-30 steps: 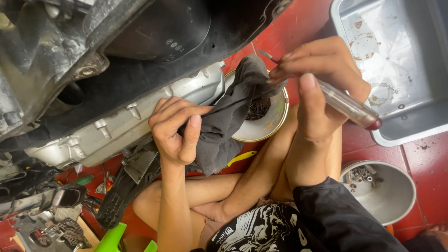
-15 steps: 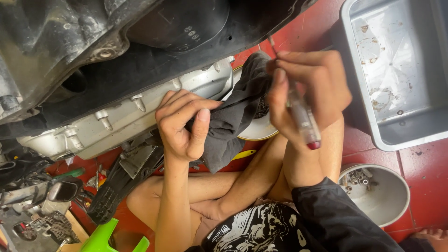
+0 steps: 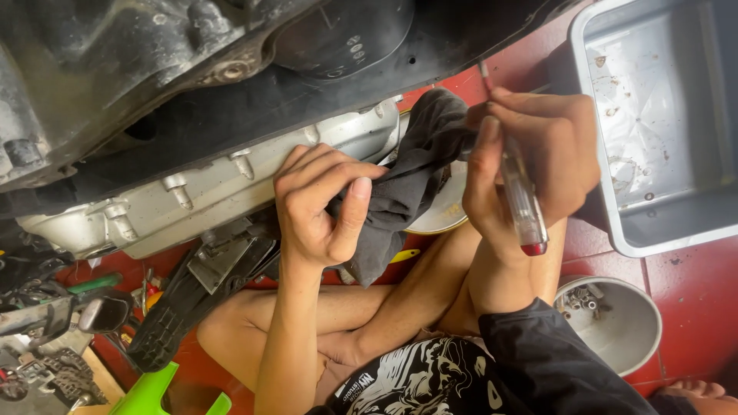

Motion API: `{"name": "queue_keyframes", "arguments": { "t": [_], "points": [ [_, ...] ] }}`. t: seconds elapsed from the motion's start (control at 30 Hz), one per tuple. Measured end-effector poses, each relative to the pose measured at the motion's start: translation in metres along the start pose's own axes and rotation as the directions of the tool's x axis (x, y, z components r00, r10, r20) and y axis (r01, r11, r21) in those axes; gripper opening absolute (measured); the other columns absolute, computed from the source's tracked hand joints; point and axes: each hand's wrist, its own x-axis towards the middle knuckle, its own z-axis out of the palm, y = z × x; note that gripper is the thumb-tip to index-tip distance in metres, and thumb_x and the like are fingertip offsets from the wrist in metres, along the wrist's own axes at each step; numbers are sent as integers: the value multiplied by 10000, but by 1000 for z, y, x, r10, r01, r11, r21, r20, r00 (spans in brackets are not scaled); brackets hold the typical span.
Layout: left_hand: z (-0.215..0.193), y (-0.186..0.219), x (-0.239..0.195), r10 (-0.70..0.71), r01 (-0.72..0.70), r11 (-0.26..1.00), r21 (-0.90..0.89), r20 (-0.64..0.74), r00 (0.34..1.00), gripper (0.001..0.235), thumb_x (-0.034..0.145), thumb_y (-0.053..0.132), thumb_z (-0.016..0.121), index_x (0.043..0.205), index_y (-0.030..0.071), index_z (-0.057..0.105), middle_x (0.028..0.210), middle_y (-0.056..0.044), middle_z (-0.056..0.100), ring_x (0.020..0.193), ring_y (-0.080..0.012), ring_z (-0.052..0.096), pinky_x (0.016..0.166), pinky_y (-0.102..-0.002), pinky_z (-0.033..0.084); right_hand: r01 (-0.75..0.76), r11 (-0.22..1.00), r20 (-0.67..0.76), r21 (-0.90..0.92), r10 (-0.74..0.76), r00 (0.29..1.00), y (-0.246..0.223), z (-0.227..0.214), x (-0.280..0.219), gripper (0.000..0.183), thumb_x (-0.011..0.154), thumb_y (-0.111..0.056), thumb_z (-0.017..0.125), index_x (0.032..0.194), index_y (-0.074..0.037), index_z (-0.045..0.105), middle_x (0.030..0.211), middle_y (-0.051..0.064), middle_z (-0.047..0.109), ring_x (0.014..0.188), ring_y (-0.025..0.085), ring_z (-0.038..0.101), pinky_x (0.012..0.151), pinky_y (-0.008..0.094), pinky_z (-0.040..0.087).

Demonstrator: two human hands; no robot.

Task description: The person sits on the floor and uses a screwdriver to scrape and clean the edge of a motorcycle engine casing. They hold a grey cloth in their left hand to wipe away debris while working on the mechanical component.

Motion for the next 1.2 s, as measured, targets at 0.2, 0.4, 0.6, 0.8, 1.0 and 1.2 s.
{"name": "queue_keyframes", "arguments": {
  "t": [0.2,0.4,0.6,0.8,1.0,1.2],
  "points": [
    [0,-1,0,7,-7,1000,1,-5,1000,184,893,92,547,852,1,702,771,-69,683,653,-198,492,742,-327,376,-4,998,-117,58,10,993,5,11,-3,67,946,122,572,1010,113,592,1037,256,638,879,298,574,809,382,518],
    [0,2,1,-2,2,1000,4,-9,1000,185,886,82,539,843,-7,696,771,-76,679,652,-204,480,750,-329,376,-64,994,-48,91,69,996,-1,10,-4,45,961,153,609,995,123,602,1037,269,639,869,320,619,802,380,521],
    [0,3,1,-9,9,1000,4,-4,1000,179,890,74,536,847,-3,691,771,-69,666,657,-208,466,757,-330,378,-198,948,47,250,192,980,-7,5,0,33,1013,116,562,989,104,542,1045,240,575,771,290,656,729,353,568],
    [2,3,1,-10,10,1000,9,-14,1000,195,888,75,524,830,-4,692,745,-65,657,642,-198,450,748,-327,371,-122,967,-11,222,128,992,6,8,-2,48,984,55,604,953,91,592,982,223,643,792,262,555,742,350,468],
    [4,3,2,-10,11,1000,16,-17,1000,217,893,82,513,829,-10,699,738,-69,658,643,-194,453,739,-323,370,-138,922,-52,363,167,985,13,12,-4,42,1040,51,533,1038,92,541,1081,203,559,736,290,686,699,345,607],
    [4,3,1,-13,14,1000,15,-15,1000,218,893,68,512,824,-16,700,726,-72,644,639,-196,439,742,-323,370,-296,784,-30,545,371,928,15,17,-8,222,1096,-159,521,1085,61,499,1127,181,537,818,281,663,738,343,625]
  ]
}}
